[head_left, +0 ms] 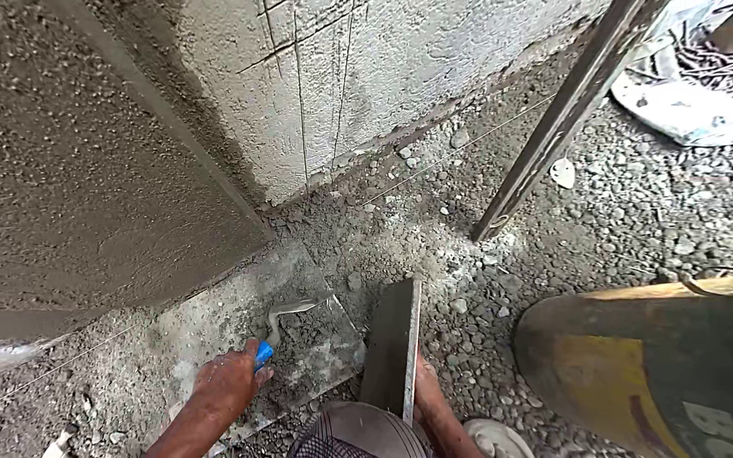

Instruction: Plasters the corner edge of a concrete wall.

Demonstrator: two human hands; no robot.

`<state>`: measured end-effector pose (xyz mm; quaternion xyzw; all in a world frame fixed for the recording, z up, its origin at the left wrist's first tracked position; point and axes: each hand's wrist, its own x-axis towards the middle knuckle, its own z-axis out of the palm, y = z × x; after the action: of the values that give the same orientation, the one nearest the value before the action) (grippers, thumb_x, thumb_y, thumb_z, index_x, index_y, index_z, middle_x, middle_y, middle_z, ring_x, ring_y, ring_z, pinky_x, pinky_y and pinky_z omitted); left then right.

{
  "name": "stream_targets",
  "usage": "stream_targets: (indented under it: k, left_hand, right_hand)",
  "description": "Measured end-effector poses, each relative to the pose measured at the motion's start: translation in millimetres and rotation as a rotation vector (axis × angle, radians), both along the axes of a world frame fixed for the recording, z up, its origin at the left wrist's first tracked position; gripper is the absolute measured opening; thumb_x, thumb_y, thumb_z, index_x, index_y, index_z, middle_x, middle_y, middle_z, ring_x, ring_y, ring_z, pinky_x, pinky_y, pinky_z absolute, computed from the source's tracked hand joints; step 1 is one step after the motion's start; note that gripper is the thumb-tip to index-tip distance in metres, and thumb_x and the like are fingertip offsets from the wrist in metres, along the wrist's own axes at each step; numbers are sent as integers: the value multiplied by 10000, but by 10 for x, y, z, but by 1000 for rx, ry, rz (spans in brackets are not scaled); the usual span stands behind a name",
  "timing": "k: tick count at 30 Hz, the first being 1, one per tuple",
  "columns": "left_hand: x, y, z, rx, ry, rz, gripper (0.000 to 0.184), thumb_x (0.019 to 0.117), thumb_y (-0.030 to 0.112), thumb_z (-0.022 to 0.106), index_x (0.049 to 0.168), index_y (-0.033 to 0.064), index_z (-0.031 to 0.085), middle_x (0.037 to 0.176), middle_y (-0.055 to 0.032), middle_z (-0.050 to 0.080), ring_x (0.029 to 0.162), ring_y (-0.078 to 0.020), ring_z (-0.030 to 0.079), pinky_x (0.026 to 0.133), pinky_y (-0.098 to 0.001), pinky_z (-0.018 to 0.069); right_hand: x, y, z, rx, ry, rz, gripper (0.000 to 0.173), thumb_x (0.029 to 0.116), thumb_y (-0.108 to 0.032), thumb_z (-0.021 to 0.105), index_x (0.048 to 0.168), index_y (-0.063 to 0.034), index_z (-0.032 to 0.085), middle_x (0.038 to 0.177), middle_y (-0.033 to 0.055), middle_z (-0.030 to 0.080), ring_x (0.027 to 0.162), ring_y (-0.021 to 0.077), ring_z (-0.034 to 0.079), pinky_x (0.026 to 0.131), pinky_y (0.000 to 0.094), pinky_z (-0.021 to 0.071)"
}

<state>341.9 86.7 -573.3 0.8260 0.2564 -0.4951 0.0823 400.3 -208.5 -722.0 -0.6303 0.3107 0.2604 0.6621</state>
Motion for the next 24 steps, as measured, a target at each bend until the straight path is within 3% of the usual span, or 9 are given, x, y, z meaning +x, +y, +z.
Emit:
stream_targets:
  k: [2, 4, 6, 9, 12, 15, 18, 24]
  left_hand:
    - [141, -72, -174, -98, -134, 95, 677, 1001, 576, 566, 1500, 129, 468, 1199, -226, 685, 1122, -421, 668, 956, -624, 515]
    - [264, -107, -368, -194, -270, 323, 675, 991, 592, 574, 1444, 96, 500, 1155, -206, 685, 1037, -362, 693, 921, -574, 544]
    - [384, -135, -521, -254, -354, 549, 654, 1004, 580, 563, 1420, 81, 493, 1017, -179, 682, 794, -297, 705, 744, -492, 593]
    - [607, -182, -684, -341, -457, 939, 580, 1047, 525, 522, 1393, 64, 467, 778, -131, 614, 531, -229, 614, 519, -388, 566]
    - [829, -277, -770, -454, -528, 1273, 535, 1064, 503, 496, 1367, 64, 459, 700, -103, 558, 470, -210, 568, 452, -366, 543]
    - [1010, -402, -854, -521, -560, 1495, 479, 1070, 488, 492, 1224, 35, 512, 672, -83, 536, 465, -193, 558, 438, -349, 536]
    - [1136, -422, -944, -621, -545, 1604, 457, 1070, 487, 486, 1118, 36, 537, 625, -59, 509, 434, -172, 531, 401, -322, 511]
    - [1247, -266, -1096, -814, -478, 1502, 456, 1081, 493, 443, 1165, 55, 536, 600, -46, 503, 406, -153, 510, 371, -300, 489]
  right_hand:
    - [7, -53, -6, -16, 7, -16, 501, 1137, -346, 315, 1181, 12, 662, 921, 95, 729, 820, 132, 716, 746, 337, 618]
    - [72, -90, -12, -15, -4, -18, 501, 1136, -352, 318, 1176, 8, 664, 913, 90, 730, 812, 125, 715, 742, 335, 618]
    - [105, -135, 15, -13, -10, -26, 484, 1138, -327, 315, 1142, 1, 671, 866, 72, 730, 774, 111, 716, 712, 316, 621]
    - [140, -149, 54, 23, -10, -28, 464, 1140, -297, 308, 1141, -7, 669, 857, 60, 734, 768, 99, 718, 707, 299, 623]
    - [348, -9, 124, 44, -14, 8, 473, 1141, -314, 299, 1178, -5, 654, 896, 78, 730, 803, 122, 719, 730, 321, 621]
    - [847, 300, 57, 86, -65, 97, 510, 1133, -374, 329, 1148, 0, 675, 871, 109, 723, 760, 169, 713, 697, 368, 621]
    - [1454, 733, -88, 93, -99, 199, 538, 1103, -469, 393, 1002, -11, 657, 651, 79, 595, 483, 148, 541, 478, 316, 515]
    - [2166, 1282, -203, 76, -66, 344, 571, 1039, -593, 467, 1025, -55, 656, 671, 38, 580, 438, 112, 481, 430, 291, 479]
